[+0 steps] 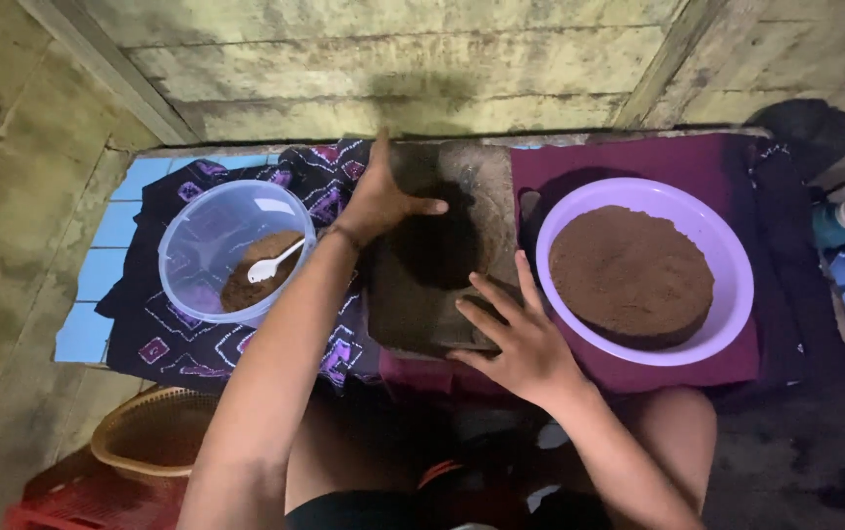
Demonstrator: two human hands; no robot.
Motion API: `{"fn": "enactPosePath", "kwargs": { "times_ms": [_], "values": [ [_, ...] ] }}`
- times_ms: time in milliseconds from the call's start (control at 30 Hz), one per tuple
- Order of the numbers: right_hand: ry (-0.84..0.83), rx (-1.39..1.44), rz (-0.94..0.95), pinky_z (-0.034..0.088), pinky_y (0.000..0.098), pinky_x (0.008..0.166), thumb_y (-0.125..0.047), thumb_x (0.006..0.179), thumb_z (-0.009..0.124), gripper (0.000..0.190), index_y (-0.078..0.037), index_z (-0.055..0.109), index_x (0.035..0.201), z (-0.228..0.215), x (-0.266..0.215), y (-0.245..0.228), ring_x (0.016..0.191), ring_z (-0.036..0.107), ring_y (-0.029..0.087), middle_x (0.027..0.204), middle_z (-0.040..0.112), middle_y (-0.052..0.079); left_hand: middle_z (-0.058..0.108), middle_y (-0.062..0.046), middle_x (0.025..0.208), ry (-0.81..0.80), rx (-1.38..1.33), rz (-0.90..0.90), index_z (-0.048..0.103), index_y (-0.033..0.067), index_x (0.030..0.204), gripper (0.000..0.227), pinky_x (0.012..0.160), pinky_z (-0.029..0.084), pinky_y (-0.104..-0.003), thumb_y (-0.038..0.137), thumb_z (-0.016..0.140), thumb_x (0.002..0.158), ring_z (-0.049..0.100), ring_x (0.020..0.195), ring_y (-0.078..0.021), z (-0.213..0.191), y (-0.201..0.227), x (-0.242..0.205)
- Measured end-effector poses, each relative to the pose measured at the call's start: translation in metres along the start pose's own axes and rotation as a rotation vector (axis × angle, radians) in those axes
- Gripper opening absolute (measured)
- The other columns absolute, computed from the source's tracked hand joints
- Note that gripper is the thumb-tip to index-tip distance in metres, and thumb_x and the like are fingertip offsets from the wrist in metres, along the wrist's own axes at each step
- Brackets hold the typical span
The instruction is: Scooping ground powder from a stone mortar into a plastic bowl using a spoon
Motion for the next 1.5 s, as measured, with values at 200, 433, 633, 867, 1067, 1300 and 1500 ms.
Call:
{"fn": "enactPosePath", "kwargs": {
  "times_ms": [200, 433, 633, 867, 1067, 1300, 1500],
  "values": [
    [0.018, 0.112, 0.045, 0.063, 0.0463, 0.085, -0.011, 0.063, 0.092, 0.069, -0.02, 0.069, 0.127, -0.008, -0.01, 0.013, 0.148, 0.025, 0.06, 0.143, 0.061, 0.005, 0.038, -0.031, 0.152, -0.047, 0.419, 0.027, 0.035, 0.0068, 0.152, 0.127, 0.124, 0.034, -0.053, 0.016, 0.107, 0.048, 0.041, 0.144, -0.0486, 0.016, -0.008, 0.032],
    [0.181, 0.213, 0.067, 0.05, 0.0547, 0.105, -0.03, 0.07, 0.093, 0.058, -0.023, 0.073, 0.124, -0.007, -0.023, 0.028, 0.145, 0.034, 0.058, 0.139, 0.066, 0.005, 0.04, -0.025, 0.15, -0.021, 0.278, -0.027, 0.037, 0.0147, 0.149, 0.103, 0.121, 0.039, -0.054, -0.001, 0.095, 0.066, 0.043, 0.143, -0.047, 0.031, 0.015, 0.018],
    [0.247, 0.231, 0.096, 0.043, 0.0566, 0.114, -0.034, 0.065, 0.096, 0.06, -0.022, 0.076, 0.12, -0.006, -0.035, 0.038, 0.146, 0.039, 0.053, 0.139, 0.067, 0.005, 0.038, -0.029, 0.153, 0.029, 0.252, -0.041, 0.03, 0.0061, 0.154, 0.106, 0.123, 0.038, -0.055, -0.011, 0.087, 0.067, 0.043, 0.143, -0.0483, 0.046, 0.023, 0.016],
    [0.223, 0.281, 0.146, 0.042, 0.0575, 0.112, -0.025, 0.07, 0.093, 0.058, -0.022, 0.075, 0.124, -0.007, -0.046, 0.046, 0.15, 0.03, 0.054, 0.145, 0.063, 0.007, 0.038, -0.028, 0.157, 0.053, 0.215, -0.064, 0.032, 0.0044, 0.155, 0.085, 0.12, 0.039, -0.058, -0.015, 0.06, 0.077, 0.044, 0.142, -0.0488, 0.06, 0.052, -0.001],
    [0.189, 0.291, 0.163, 0.04, 0.0587, 0.113, -0.019, 0.069, 0.092, 0.06, -0.023, 0.075, 0.127, -0.006, -0.047, 0.046, 0.151, 0.028, 0.053, 0.148, 0.061, 0.005, 0.039, -0.027, 0.157, 0.063, 0.267, -0.06, 0.032, 0.0064, 0.154, 0.084, 0.119, 0.041, -0.058, -0.012, 0.056, 0.076, 0.047, 0.141, -0.0475, 0.059, 0.063, -0.013],
    [0.171, 0.275, 0.121, 0.043, 0.0607, 0.112, -0.037, 0.069, 0.091, 0.068, -0.023, 0.07, 0.132, -0.009, -0.048, 0.062, 0.145, 0.036, 0.055, 0.149, 0.059, 0.01, 0.037, -0.029, 0.157, 0.058, 0.248, -0.072, 0.032, 0.0076, 0.154, 0.083, 0.117, 0.042, -0.062, -0.012, 0.052, 0.075, 0.047, 0.14, -0.0504, 0.058, 0.058, -0.009],
    [0.038, 0.176, 0.254, 0.056, 0.0443, 0.105, -0.034, 0.102, 0.062, 0.056, -0.002, 0.054, 0.147, -0.032, 0.018, 0.091, 0.123, 0.065, 0.034, 0.143, 0.063, 0.021, 0.054, -0.022, 0.141, 0.088, 0.267, 0.011, 0.036, 0.0089, 0.149, 0.086, 0.07, 0.056, -0.044, -0.003, 0.057, 0.067, 0.07, 0.093, -0.034, 0.061, 0.026, 0.02]
  ]
}}
Point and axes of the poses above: each hand's wrist, its own x-axis towards the middle knuckle, its own z-axis out of the palm, y = z × x, the point moved 5 cm from there along x, towards the middle knuckle
